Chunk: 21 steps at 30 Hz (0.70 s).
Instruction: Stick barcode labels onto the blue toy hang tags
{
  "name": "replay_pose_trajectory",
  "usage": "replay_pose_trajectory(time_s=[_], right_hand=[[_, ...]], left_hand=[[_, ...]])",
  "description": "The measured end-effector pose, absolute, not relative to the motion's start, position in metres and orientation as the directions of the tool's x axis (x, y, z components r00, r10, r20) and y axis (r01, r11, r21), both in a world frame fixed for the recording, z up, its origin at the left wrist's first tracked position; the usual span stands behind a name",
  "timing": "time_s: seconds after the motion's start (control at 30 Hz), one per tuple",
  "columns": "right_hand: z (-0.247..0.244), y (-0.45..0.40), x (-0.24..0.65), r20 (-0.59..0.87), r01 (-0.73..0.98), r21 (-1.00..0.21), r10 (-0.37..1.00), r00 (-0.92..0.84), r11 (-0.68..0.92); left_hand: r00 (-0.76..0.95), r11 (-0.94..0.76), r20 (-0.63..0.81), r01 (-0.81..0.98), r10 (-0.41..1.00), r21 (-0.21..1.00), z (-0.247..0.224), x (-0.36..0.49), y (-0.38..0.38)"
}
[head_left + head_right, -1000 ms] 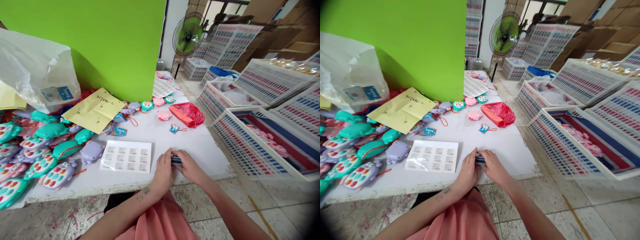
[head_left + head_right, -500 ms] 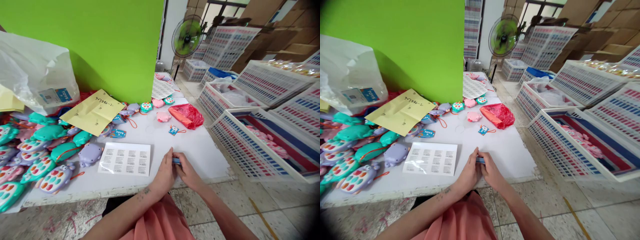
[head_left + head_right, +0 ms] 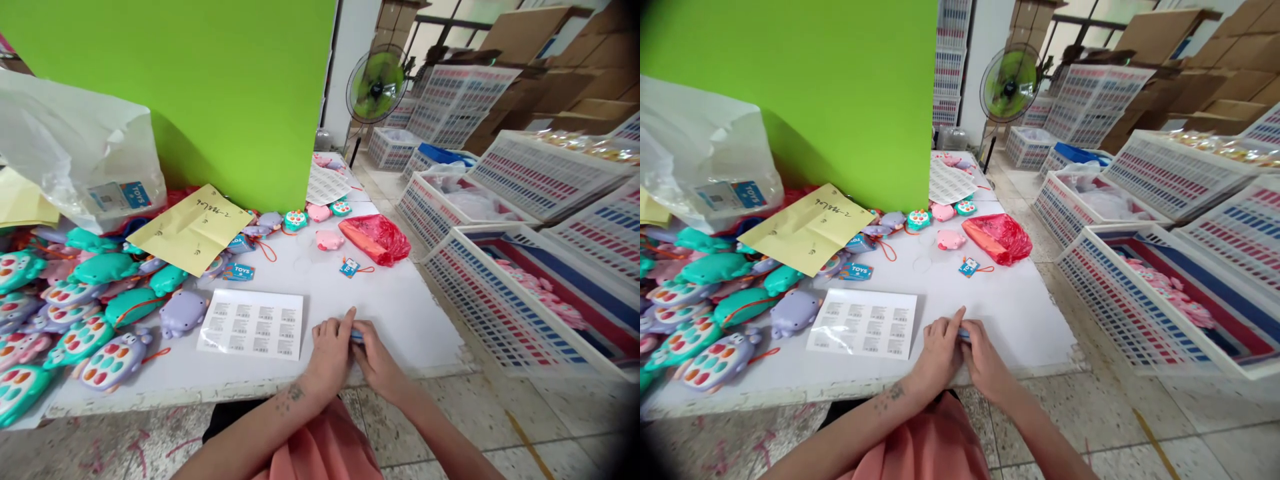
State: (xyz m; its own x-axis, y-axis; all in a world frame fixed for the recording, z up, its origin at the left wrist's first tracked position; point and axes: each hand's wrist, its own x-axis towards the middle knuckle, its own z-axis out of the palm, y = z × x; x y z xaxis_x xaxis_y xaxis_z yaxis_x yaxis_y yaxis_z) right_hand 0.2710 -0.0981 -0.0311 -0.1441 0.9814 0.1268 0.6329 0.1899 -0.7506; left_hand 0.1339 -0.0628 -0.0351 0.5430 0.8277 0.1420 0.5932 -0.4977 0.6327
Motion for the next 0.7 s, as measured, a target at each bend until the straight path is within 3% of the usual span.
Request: replay_pose_trajectory(time_s=[0.17,0.3,0.5,0.63,0.7], right_hand=[[-0.02,-0.089,0.284,0.015,0.545,-0.835,0.993,-0.118,0.077],[-0.023,-0.068,0.323,-0.05,0.58,-0.813,0.999,0.002,-0.041],[-0.042,-0.02,0.387,0.039,0.761,-0.64,0.985,0.167,-0.103],[-0.048,-0.003,0.404,0.061,0.865,-0.494,0.988,0.14,-0.092],[-0.045,-0.004,0.402,0.156,0.907,-0.413,0.975,0.156,-0.079]], left_hand=[[0.509,-0.371,0.114,0.439,0.853,0.818,-0.029,0.123,-0.057],[0.483,-0.409,0.188,0.407,0.855,0.817,-0.021,0.112,-0.065],[0.646,-0.586,0.282,0.317,0.709,0.746,-0.006,0.096,-0.08],[0.62,-0.601,0.29,0.377,0.729,0.705,0.001,0.08,-0.078],[0.589,-0.606,0.31,0.409,0.747,0.682,0.003,0.067,-0.072]])
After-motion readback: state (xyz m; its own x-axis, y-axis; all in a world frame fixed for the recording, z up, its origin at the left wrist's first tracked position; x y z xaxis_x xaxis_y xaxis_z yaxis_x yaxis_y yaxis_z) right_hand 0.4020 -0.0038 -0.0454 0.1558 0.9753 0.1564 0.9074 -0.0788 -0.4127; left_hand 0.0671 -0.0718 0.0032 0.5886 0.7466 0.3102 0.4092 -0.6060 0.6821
